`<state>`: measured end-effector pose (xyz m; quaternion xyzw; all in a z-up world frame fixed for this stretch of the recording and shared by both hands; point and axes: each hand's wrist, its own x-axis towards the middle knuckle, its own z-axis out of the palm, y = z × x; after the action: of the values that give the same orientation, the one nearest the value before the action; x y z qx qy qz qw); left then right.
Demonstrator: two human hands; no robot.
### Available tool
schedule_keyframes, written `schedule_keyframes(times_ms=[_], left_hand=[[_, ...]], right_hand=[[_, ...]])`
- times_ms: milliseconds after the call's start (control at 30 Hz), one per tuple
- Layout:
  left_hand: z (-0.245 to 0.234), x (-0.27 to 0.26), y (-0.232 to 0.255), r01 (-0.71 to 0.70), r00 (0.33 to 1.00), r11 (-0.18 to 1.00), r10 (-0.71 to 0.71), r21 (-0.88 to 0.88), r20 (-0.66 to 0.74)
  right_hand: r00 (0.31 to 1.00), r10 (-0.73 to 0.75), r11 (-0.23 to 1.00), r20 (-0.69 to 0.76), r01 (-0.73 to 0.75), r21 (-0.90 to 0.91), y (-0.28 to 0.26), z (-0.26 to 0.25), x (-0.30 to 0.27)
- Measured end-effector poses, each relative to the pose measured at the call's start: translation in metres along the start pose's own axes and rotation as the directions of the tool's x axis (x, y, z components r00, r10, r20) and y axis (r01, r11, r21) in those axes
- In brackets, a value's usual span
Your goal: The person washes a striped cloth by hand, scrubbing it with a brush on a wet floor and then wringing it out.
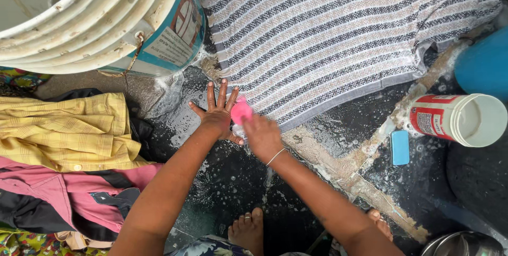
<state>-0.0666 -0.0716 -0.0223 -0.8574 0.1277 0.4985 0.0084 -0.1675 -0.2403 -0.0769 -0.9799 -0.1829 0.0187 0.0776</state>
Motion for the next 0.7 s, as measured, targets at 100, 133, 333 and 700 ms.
schedule_keyframes(times_ms=[100, 133, 333, 700], left_hand=[[-0.007, 0.004, -0.001, -0.021, 1.000, 1.000, 0.020, -0.005, -0.021], [-0.005, 0.003, 0.000, -0.027, 0.999, 1.000, 0.027, -0.009, -0.019], [-0.009, 0.006, 0.001, -0.029, 0.999, 0.999, 0.029, 0.019, 0.014], [-0.002, 0.009, -0.001, -0.034, 0.999, 0.999, 0.035, 0.029, -0.012]], right_hand=[[0.953, 0.302, 0.953, -0.005, -0.302, -0.034, 0.138, -0.014, 0.002], [0.957, 0.231, 0.948, -0.178, -0.262, -0.179, 0.195, -0.031, -0.010], [0.611, 0.742, 0.603, -0.277, -0.788, -0.123, 0.302, -0.049, -0.014], [0.952, 0.173, 0.955, -0.252, -0.225, -0.192, 0.173, -0.008, 0.021]])
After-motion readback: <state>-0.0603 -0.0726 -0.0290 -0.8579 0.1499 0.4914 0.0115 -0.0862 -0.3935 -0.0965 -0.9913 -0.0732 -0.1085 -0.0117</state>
